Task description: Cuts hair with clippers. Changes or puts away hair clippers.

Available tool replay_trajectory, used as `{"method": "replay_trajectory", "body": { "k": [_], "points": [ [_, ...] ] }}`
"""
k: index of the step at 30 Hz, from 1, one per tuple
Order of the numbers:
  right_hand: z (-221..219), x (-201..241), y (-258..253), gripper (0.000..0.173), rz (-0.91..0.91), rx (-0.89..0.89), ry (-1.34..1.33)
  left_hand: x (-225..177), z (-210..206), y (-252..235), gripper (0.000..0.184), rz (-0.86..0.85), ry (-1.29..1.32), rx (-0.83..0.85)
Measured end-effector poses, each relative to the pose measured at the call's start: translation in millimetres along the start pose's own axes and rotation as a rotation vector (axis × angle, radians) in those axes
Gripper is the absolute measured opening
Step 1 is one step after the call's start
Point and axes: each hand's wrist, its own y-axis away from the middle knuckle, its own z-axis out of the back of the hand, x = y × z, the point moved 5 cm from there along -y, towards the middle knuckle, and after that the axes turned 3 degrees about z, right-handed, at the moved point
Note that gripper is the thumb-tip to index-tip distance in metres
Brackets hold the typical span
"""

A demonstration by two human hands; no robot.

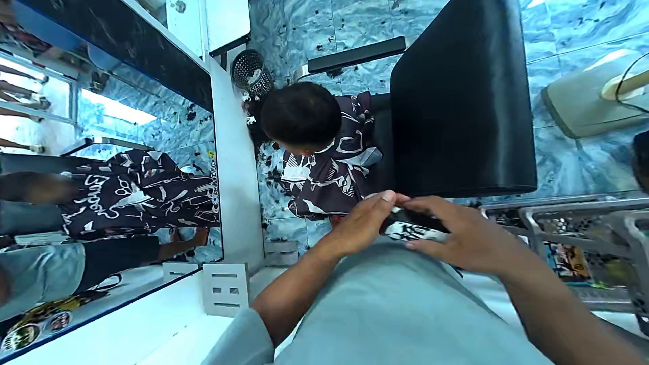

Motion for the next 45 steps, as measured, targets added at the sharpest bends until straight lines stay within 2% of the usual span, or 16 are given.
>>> {"method": "replay_trajectory", "body": {
  "k": [2,4,6,7,9,10,12,14,15,19,24,26,29,33,45],
  "points": [
    [-22.6,7.7,-27.6,0.058,-0.051,0.119,0.028,8.7,25.3,15.2,0.061,-0.071,-0.14,-0.122],
    [-42.9,13.9,-44.7,0.058,-0.122,0.239,0.058,19.2,49.6,29.2,0.049,-0.117,-0.438,-0.249],
    [-62.5,12.9,-53.9,0.057,-0.189,0.309,0.04,14.8,84.9,38.1,0.053,-0.051,-0.738,-0.325],
    [-70.3,8.7,-58.6,0.057,-0.212,0.301,0.004,1.3,111.2,40.4,0.057,-0.028,-0.827,-0.391],
    [-85.7,-2.2,-67.2,0.063,-0.249,0.205,-0.149,-41.2,169.9,37.8,0.064,-0.184,-0.99,-0.584],
    [-94.1,-5.7,-72.2,0.065,-0.263,0.143,-0.244,-62.6,195.8,29.5,0.069,-0.251,-1.082,-0.611],
    [-109.0,-6.8,-86.5,0.062,-0.301,0.047,-0.444,-91.2,230.9,-3.5,0.083,-0.256,-1.282,-0.454],
    [-124.3,-5.8,-104.2,0.059,-0.314,-0.008,-0.621,-97.7,244.6,-38.9,0.107,-0.158,-1.456,-0.227],
    [-131.6,-5.9,-112.4,0.058,-0.312,-0.035,-0.703,-96.6,246.3,-52.7,0.11,-0.128,-1.507,-0.149],
    [-157.9,-5.0,-137.9,0.055,-0.309,-0.133,-0.984,-98.9,253.9,-77.5,0.093,-0.022,-1.507,-0.042],
    [-176.5,2.2,-161.0,0.056,-0.265,-0.139,-1.19,-95.4,273.1,-100.5,0.099,0.032,-1.443,-0.097],
    [-182.0,4.5,-175.9,0.051,-0.276,-0.187,-1.239,-93.1,279.7,-106.7,0.099,0.062,-1.417,-0.115],
    [-179.5,5.7,-195.1,0.042,-0.366,-0.307,-1.231,-87.8,289.1,-117.1,0.099,0.075,-1.374,-0.148],
    [-166.9,6.8,-204.7,0.046,-0.379,-0.396,-1.158,-88.0,287.8,-120.4,0.1,0.099,-1.373,-0.158],
    [-154.7,8.6,-217.3,0.043,-0.475,-0.456,-1.21,-90.9,281.6,-116.3,0.095,0.128,-1.358,-0.177]
  ]
}}
